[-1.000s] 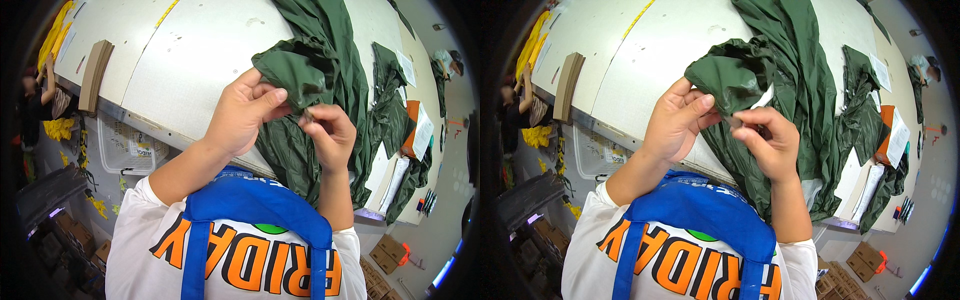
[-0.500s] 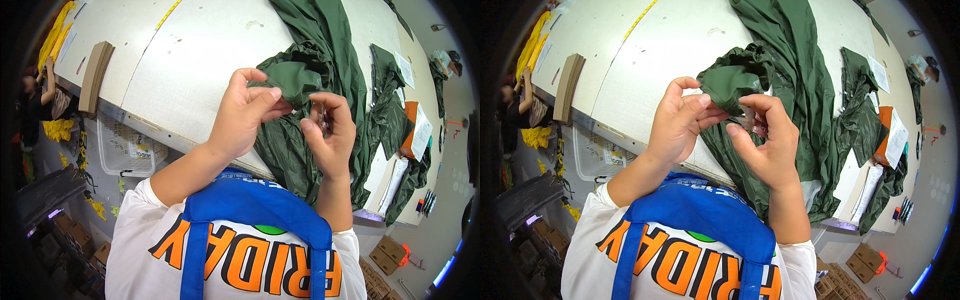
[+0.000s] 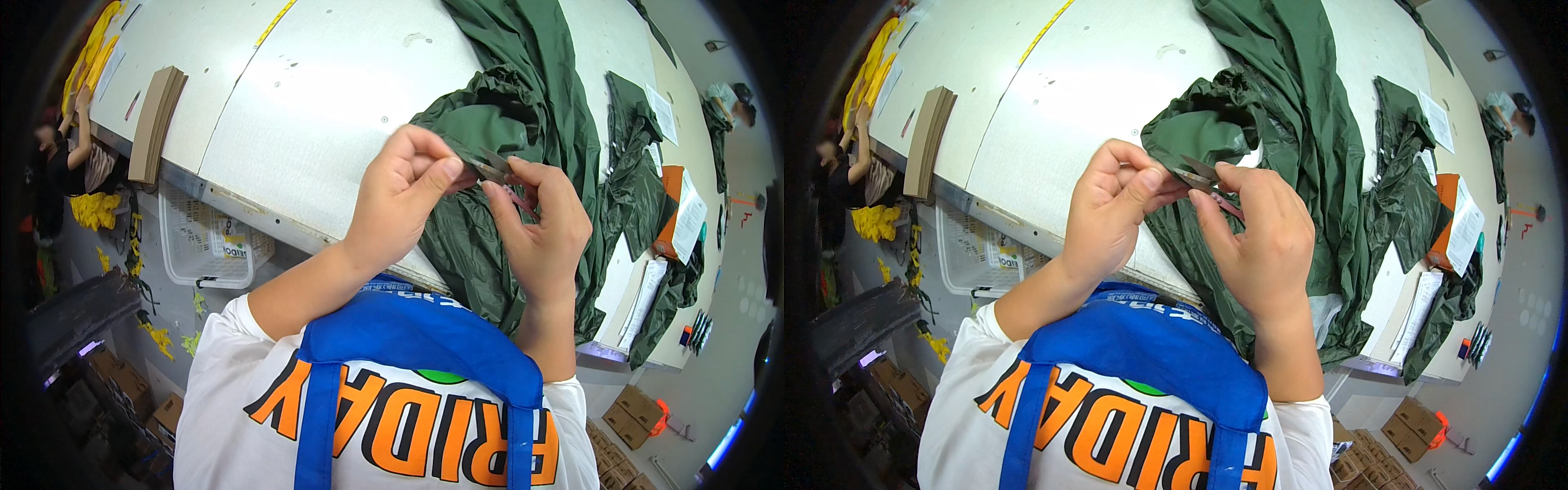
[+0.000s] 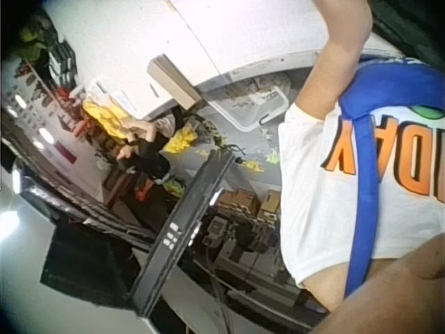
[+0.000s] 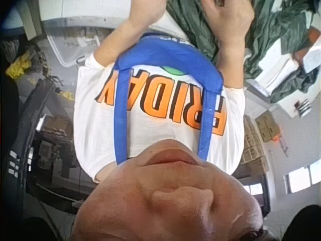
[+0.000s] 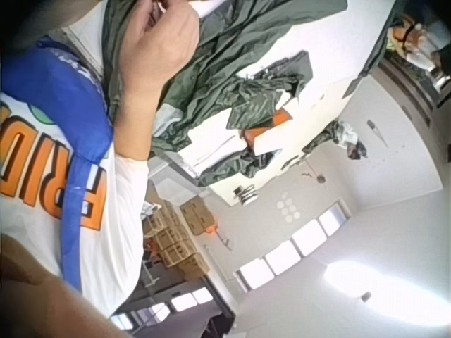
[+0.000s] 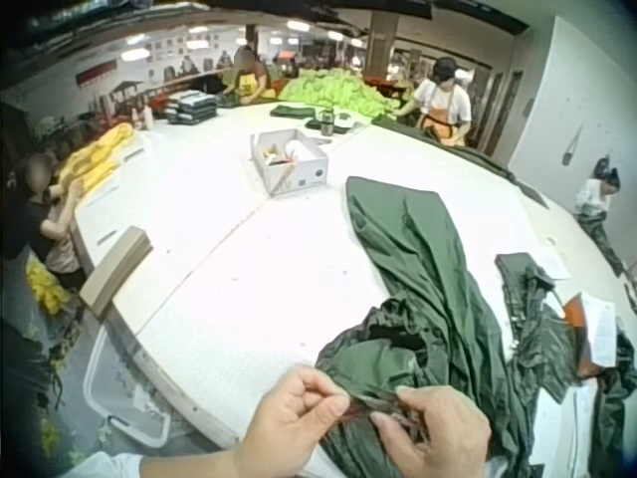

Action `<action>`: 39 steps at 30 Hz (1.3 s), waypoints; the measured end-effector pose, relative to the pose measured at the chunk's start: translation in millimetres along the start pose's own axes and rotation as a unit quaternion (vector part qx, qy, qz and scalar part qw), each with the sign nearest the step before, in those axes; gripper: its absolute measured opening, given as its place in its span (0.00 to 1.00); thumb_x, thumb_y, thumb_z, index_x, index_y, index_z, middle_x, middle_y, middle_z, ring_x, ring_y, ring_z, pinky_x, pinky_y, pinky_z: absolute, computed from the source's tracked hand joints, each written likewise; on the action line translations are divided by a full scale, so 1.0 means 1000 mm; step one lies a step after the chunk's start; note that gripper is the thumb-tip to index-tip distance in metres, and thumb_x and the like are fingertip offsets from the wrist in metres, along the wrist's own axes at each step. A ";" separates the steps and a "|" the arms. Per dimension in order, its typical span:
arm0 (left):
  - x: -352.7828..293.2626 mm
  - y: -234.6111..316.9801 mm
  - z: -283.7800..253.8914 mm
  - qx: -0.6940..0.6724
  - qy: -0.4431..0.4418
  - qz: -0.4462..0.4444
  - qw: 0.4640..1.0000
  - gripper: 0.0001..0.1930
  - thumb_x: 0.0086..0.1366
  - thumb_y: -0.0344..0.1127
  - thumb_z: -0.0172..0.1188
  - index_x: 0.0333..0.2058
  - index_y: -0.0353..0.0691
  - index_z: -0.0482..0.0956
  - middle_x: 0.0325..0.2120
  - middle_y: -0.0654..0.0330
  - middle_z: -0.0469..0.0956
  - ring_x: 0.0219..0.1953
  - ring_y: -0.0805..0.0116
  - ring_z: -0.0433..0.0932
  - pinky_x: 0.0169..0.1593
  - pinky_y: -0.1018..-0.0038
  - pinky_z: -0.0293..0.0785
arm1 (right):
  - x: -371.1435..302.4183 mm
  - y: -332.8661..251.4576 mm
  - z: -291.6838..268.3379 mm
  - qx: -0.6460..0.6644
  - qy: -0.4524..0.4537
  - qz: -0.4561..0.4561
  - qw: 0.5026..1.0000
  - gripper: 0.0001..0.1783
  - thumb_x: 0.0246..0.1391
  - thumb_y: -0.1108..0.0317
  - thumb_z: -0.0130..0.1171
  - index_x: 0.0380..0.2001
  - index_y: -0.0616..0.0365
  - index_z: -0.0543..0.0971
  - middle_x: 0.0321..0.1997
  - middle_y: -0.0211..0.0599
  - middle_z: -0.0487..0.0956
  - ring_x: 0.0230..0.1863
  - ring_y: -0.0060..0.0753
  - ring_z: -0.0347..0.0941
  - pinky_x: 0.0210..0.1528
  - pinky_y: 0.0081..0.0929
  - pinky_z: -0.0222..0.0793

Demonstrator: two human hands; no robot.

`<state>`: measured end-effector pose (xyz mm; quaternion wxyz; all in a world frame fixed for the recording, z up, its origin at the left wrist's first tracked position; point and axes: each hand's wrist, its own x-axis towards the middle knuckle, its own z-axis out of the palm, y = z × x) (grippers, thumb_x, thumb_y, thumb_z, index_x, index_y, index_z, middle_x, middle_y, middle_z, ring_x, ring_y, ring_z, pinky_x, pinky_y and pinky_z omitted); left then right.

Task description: The person folds a green jacket on a white table. They smooth the fabric, fold the sleeves and sides, then fold the jacket into a compact rectangle and place it on a stack.

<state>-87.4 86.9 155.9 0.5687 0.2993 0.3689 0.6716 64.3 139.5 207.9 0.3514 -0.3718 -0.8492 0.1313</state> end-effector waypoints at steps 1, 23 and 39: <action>0.000 0.002 0.003 -0.034 0.010 -0.002 0.999 0.06 0.68 0.29 0.50 0.40 0.37 0.63 0.39 0.48 0.76 0.44 0.62 0.78 0.51 0.64 0.75 | -0.001 0.001 0.001 0.003 0.002 0.002 1.000 0.14 0.40 0.72 0.68 0.32 0.60 0.76 0.25 0.38 0.76 0.25 0.37 0.74 0.27 0.28 0.68; -0.005 -0.008 0.000 0.081 -0.028 0.050 0.995 0.05 0.67 0.30 0.52 0.38 0.36 0.67 0.31 0.63 0.75 0.36 0.77 0.76 0.45 0.78 0.74 | -0.003 -0.009 -0.001 -0.036 -0.004 0.010 0.999 0.13 0.38 0.72 0.68 0.30 0.61 0.77 0.24 0.36 0.76 0.23 0.36 0.74 0.25 0.28 0.68; -0.005 -0.016 -0.001 -0.119 0.027 -0.054 0.991 0.05 0.69 0.33 0.49 0.39 0.41 0.64 0.39 0.50 0.77 0.42 0.63 0.77 0.51 0.65 0.73 | -0.011 -0.011 -0.002 0.017 -0.023 0.086 0.996 0.13 0.39 0.73 0.68 0.30 0.61 0.77 0.28 0.40 0.79 0.25 0.37 0.75 0.26 0.27 0.70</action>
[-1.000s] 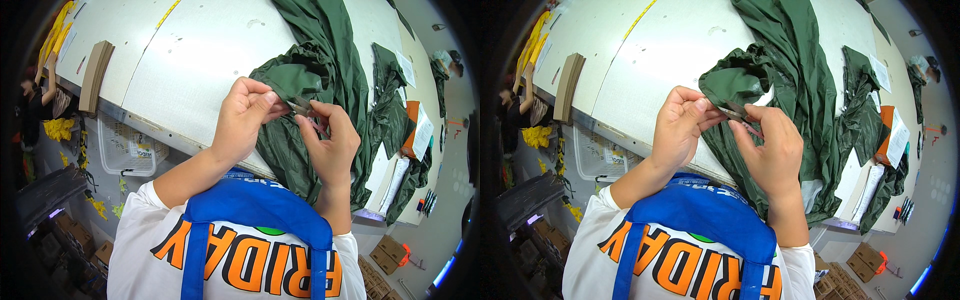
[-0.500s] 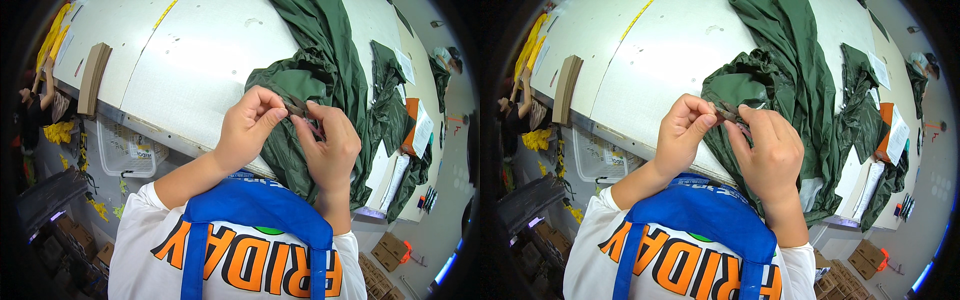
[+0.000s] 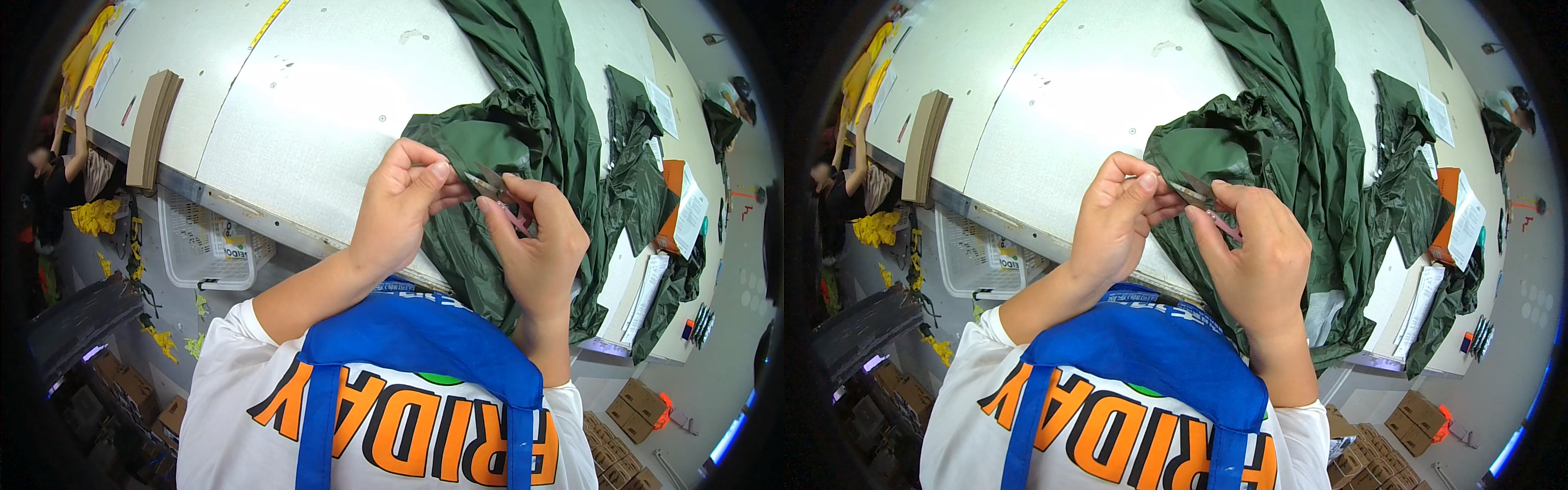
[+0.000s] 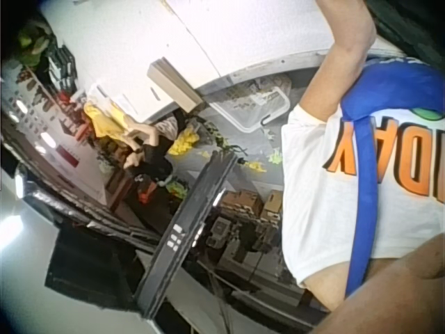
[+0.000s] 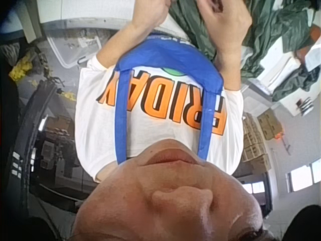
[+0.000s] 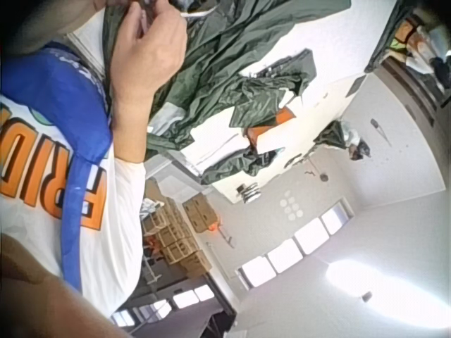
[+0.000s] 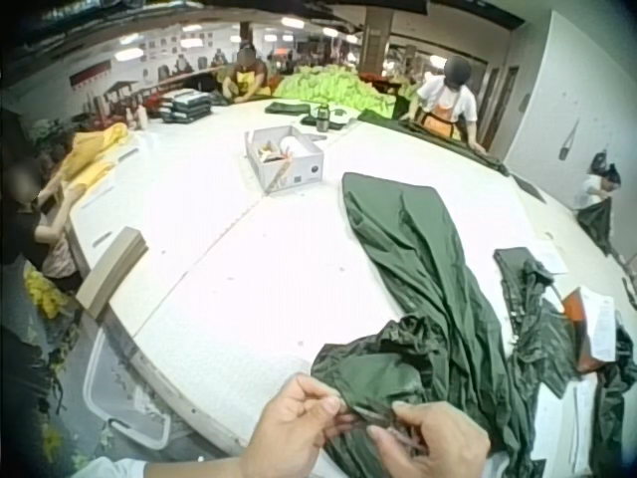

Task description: The person folds a green jacket on a white table. They smooth the fabric, fold the sleeves and sides, then fold the jacket into a compact rectangle and place it on a stack.

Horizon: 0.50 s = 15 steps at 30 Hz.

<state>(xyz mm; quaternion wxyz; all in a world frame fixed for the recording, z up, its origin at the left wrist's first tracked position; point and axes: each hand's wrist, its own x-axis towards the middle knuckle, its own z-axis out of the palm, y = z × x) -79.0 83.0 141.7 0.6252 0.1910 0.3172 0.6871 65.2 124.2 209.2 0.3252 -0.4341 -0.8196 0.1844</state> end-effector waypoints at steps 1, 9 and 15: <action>-0.001 -0.001 -0.001 -0.002 -0.006 -0.004 1.000 0.05 0.69 0.33 0.49 0.39 0.41 0.64 0.39 0.50 0.77 0.42 0.63 0.77 0.50 0.65 0.73 | 0.000 0.000 0.000 -0.007 0.002 -0.006 1.000 0.13 0.39 0.73 0.68 0.30 0.61 0.77 0.28 0.39 0.78 0.25 0.37 0.75 0.26 0.27 0.70; -0.005 -0.001 0.004 0.075 -0.022 0.018 0.997 0.05 0.68 0.32 0.51 0.38 0.39 0.67 0.35 0.58 0.77 0.39 0.70 0.76 0.48 0.71 0.74 | -0.001 -0.003 0.000 -0.069 -0.011 -0.025 0.997 0.12 0.40 0.71 0.67 0.30 0.59 0.77 0.25 0.36 0.77 0.24 0.36 0.74 0.26 0.28 0.69; -0.014 0.005 0.003 0.336 -0.039 0.085 0.937 0.04 0.67 0.29 0.53 0.37 0.36 0.69 0.30 0.61 0.76 0.32 0.81 0.71 0.38 0.84 0.68 | -0.003 -0.007 -0.003 -0.064 -0.011 -0.005 0.998 0.12 0.41 0.71 0.67 0.30 0.60 0.77 0.25 0.36 0.77 0.24 0.36 0.74 0.26 0.28 0.69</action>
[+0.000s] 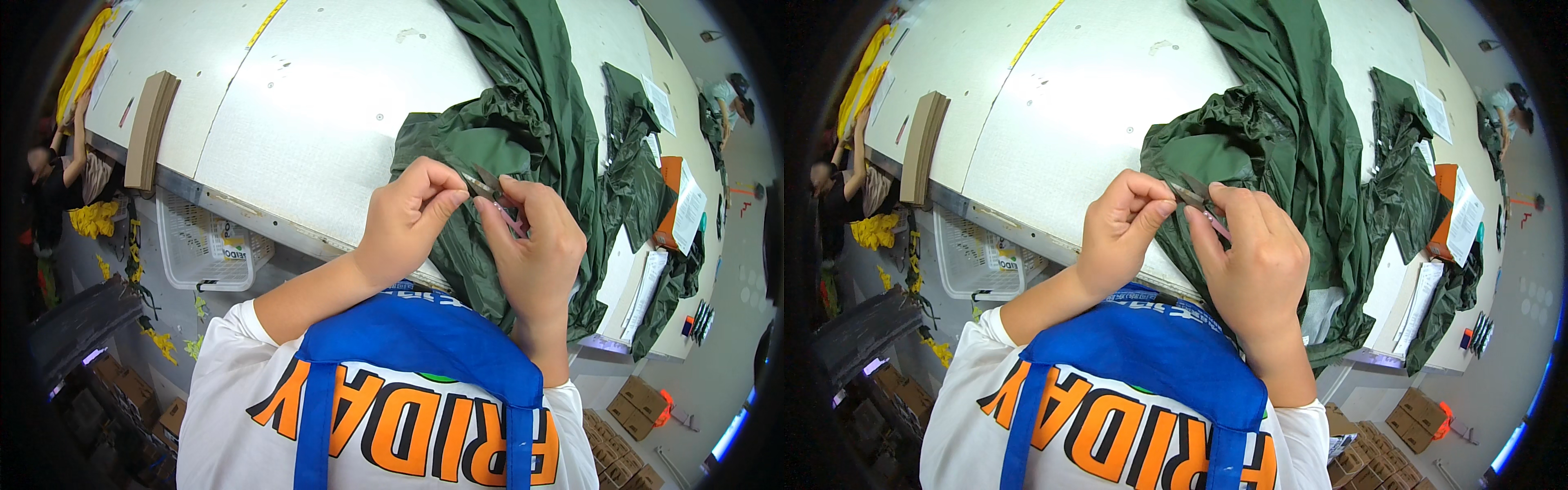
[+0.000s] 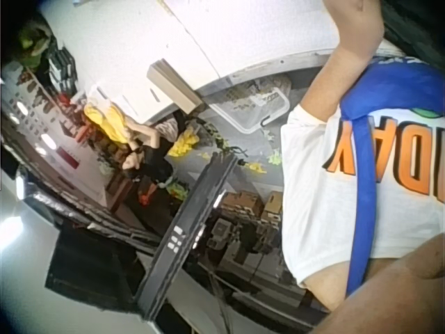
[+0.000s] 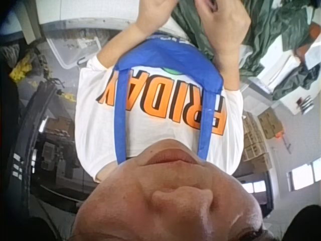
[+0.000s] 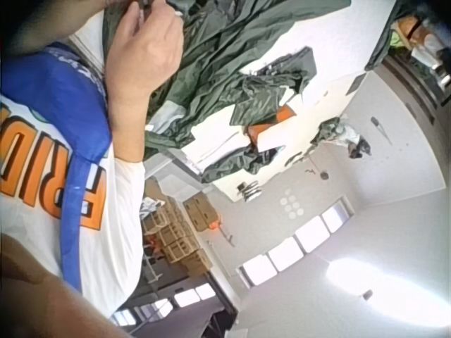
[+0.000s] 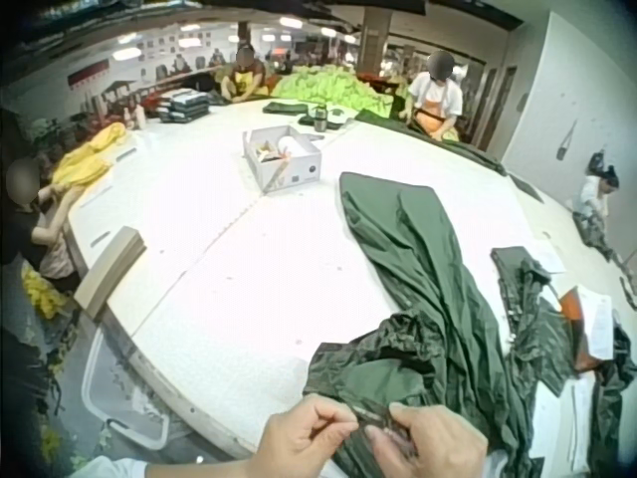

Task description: The person folds a green jacket on a white table. They smooth the fabric, fold the sleeves and sides, then fold the jacket into a compact rectangle and place it on a stack.

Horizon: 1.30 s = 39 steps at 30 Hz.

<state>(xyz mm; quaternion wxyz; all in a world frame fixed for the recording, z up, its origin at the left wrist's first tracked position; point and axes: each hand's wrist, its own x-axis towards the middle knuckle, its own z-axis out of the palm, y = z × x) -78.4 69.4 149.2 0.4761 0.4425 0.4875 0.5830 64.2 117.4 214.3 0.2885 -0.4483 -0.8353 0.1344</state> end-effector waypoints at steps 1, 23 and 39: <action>-0.001 -0.002 0.001 0.036 0.004 0.030 0.999 0.04 0.67 0.29 0.54 0.36 0.35 0.69 0.30 0.61 0.76 0.31 0.82 0.70 0.37 0.85 0.67 | 0.000 0.000 -0.001 0.009 -0.004 0.006 1.000 0.12 0.41 0.71 0.67 0.30 0.60 0.77 0.25 0.36 0.77 0.24 0.36 0.74 0.26 0.28 0.70; 0.002 -0.020 0.003 -0.313 0.035 -0.128 0.940 0.06 0.65 0.27 0.53 0.40 0.38 0.67 0.34 0.59 0.77 0.37 0.73 0.76 0.46 0.72 0.74 | -0.014 0.032 0.033 0.196 0.016 0.129 0.972 0.17 0.38 0.76 0.67 0.35 0.62 0.77 0.24 0.29 0.66 0.23 0.19 0.60 0.25 0.17 0.59; -0.005 -0.015 0.007 -0.043 0.051 0.027 0.997 0.04 0.63 0.23 0.55 0.35 0.36 0.69 0.23 0.66 0.75 0.25 0.87 0.68 0.27 0.86 0.62 | -0.016 0.019 0.011 0.111 -0.025 0.040 0.993 0.14 0.40 0.73 0.68 0.34 0.61 0.79 0.31 0.39 0.76 0.31 0.35 0.76 0.28 0.25 0.73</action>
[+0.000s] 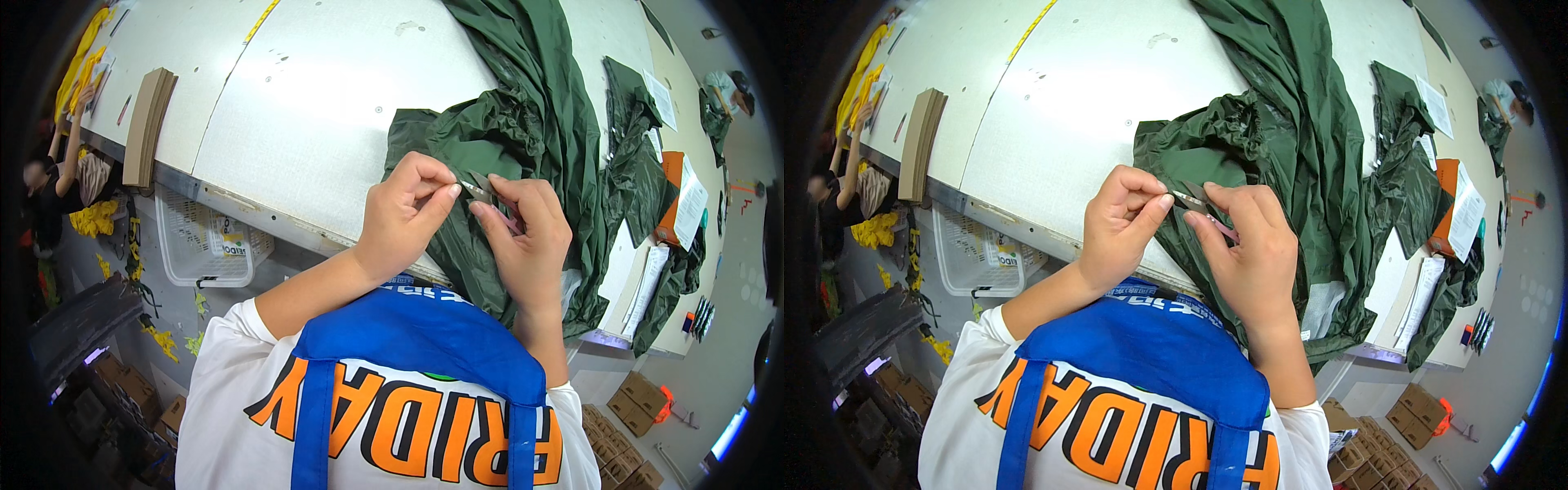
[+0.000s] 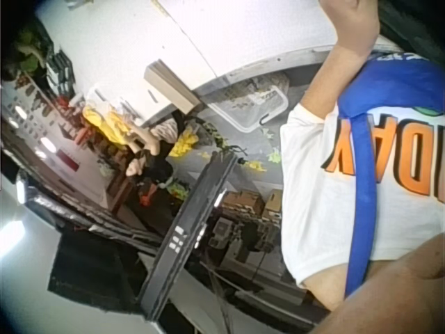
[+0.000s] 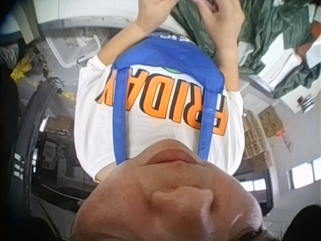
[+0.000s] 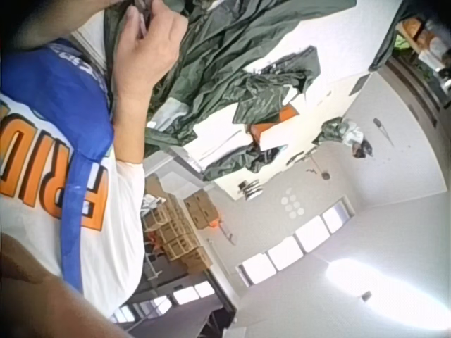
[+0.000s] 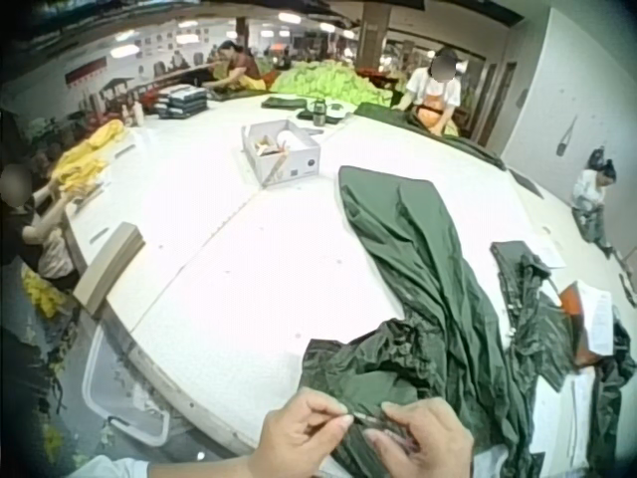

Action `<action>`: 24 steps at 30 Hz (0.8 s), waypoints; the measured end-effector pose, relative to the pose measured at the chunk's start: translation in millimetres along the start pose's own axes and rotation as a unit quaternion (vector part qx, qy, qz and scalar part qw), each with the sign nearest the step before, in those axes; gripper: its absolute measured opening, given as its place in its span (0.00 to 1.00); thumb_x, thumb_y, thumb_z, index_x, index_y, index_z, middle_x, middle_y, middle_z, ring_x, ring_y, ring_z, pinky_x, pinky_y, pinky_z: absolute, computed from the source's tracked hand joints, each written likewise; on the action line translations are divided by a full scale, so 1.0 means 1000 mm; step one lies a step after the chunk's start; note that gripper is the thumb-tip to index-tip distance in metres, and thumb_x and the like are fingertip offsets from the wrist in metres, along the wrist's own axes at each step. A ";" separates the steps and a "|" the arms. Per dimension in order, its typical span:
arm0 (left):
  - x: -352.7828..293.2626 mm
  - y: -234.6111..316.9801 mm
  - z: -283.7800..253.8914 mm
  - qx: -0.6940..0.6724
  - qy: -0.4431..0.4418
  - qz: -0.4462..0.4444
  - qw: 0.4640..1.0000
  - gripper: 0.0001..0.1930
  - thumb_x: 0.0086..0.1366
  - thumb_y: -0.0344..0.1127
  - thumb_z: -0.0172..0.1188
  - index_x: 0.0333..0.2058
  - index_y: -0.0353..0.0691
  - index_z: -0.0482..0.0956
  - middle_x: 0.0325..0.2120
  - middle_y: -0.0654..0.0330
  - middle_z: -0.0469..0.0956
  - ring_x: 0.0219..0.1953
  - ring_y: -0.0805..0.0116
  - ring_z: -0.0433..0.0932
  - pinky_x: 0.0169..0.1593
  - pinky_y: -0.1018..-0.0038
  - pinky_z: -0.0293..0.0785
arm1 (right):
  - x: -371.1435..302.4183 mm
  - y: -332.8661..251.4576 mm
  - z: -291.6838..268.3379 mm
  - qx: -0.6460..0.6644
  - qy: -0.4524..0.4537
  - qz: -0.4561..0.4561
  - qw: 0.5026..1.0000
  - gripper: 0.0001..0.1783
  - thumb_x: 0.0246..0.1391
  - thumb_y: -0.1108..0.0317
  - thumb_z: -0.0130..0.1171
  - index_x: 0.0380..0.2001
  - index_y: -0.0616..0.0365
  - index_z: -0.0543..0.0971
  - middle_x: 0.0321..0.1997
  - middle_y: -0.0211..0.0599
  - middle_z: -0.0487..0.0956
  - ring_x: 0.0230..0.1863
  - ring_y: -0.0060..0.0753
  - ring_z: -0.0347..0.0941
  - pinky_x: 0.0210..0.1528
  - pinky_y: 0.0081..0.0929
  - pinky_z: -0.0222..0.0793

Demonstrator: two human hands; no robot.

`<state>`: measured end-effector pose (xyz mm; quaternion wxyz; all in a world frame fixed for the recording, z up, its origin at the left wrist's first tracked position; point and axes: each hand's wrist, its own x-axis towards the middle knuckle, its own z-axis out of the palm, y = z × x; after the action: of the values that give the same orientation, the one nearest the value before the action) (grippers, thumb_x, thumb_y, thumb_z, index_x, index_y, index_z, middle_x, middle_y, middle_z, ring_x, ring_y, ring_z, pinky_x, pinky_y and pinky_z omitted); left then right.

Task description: The person folds a green jacket on a white table. They smooth the fabric, fold the sleeves and sides, then fold the jacket into a compact rectangle and place it on a stack.

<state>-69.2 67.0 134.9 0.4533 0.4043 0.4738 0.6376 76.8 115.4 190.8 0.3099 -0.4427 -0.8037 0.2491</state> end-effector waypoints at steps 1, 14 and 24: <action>-0.001 0.000 -0.001 0.009 -0.004 0.002 1.000 0.04 0.63 0.23 0.55 0.35 0.36 0.69 0.22 0.66 0.75 0.25 0.87 0.68 0.26 0.86 0.62 | -0.001 0.000 0.002 0.000 0.011 -0.002 1.000 0.14 0.40 0.73 0.69 0.34 0.61 0.79 0.31 0.39 0.76 0.30 0.35 0.76 0.27 0.24 0.72; 0.006 0.008 -0.007 -0.415 -0.007 -0.215 0.884 0.08 0.62 0.28 0.57 0.36 0.42 0.66 0.31 0.67 0.71 0.33 0.83 0.67 0.40 0.81 0.66 | 0.000 0.096 0.000 0.521 0.174 0.241 0.800 0.18 0.61 0.57 0.52 0.43 0.63 0.74 0.36 0.34 0.74 0.23 0.20 0.65 0.25 0.17 0.62; 0.016 0.016 -0.031 0.132 -0.075 -0.112 0.982 0.24 0.51 0.23 0.63 0.46 0.41 0.65 0.37 0.58 0.75 0.37 0.69 0.76 0.40 0.74 0.72 | -0.012 0.076 0.020 0.575 -0.202 0.296 0.735 0.32 0.29 0.68 0.76 0.42 0.61 0.74 0.32 0.26 0.77 0.29 0.17 0.72 0.35 0.13 0.66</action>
<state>-106.2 73.1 144.5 0.4986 0.4516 0.5604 0.4830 109.7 138.9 122.5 0.2470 -0.3347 -0.3792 0.8266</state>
